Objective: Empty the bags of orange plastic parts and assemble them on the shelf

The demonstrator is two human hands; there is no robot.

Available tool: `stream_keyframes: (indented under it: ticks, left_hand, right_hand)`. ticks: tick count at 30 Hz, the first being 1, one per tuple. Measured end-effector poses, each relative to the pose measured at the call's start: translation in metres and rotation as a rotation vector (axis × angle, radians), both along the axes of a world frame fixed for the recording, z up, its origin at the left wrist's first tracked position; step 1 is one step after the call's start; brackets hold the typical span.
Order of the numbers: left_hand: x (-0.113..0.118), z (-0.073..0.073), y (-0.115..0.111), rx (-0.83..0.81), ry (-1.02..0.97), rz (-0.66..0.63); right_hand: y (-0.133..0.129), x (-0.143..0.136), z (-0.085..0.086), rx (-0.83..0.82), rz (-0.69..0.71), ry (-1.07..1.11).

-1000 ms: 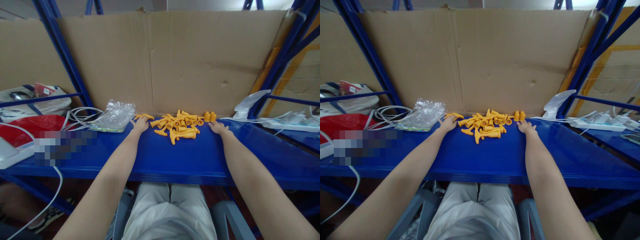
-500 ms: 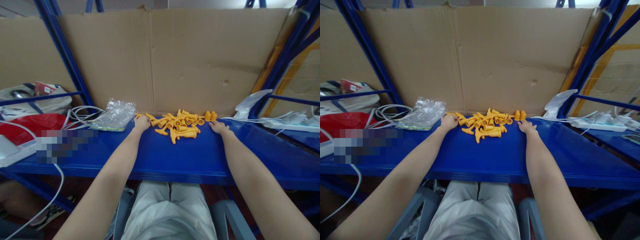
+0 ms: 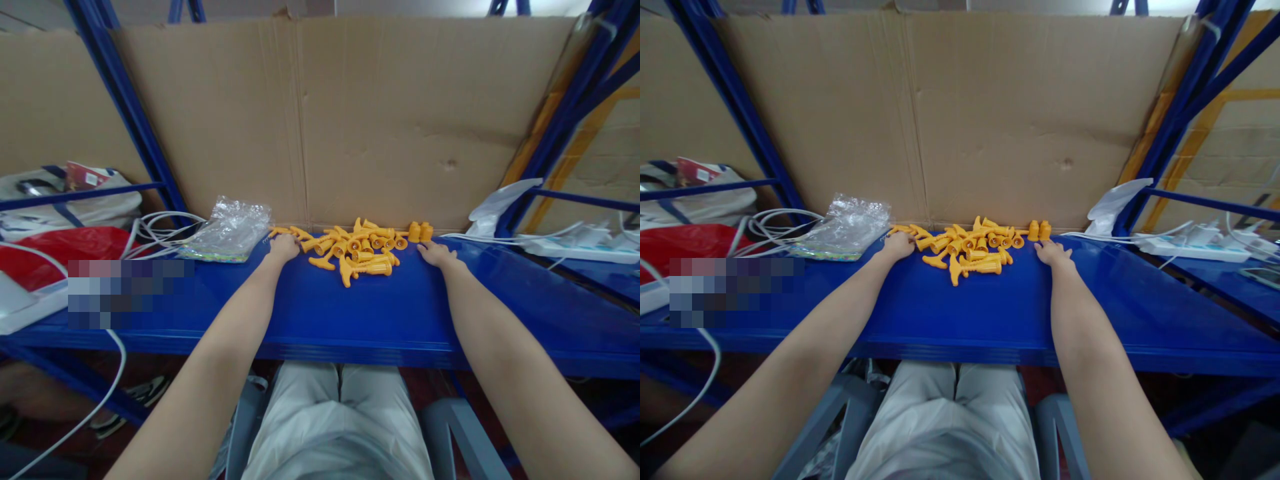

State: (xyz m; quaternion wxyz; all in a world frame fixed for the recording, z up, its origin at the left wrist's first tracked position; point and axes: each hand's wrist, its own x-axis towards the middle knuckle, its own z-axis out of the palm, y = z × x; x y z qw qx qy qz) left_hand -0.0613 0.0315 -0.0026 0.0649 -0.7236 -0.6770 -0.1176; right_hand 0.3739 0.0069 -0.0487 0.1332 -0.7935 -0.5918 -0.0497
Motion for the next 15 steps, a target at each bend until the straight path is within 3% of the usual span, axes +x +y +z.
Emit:
stream_keyframes:
  ticks: [8,15]
  left_hand:
    - [-0.008,0.000,0.009,0.029,0.056,-0.086]
    - [-0.014,-0.005,0.017,0.083,-0.110,0.033]
  right_hand:
    - [-0.005,-0.006,0.006,-0.015,-0.016,0.049]
    - [-0.013,-0.016,0.012,-0.083,-0.076,0.079]
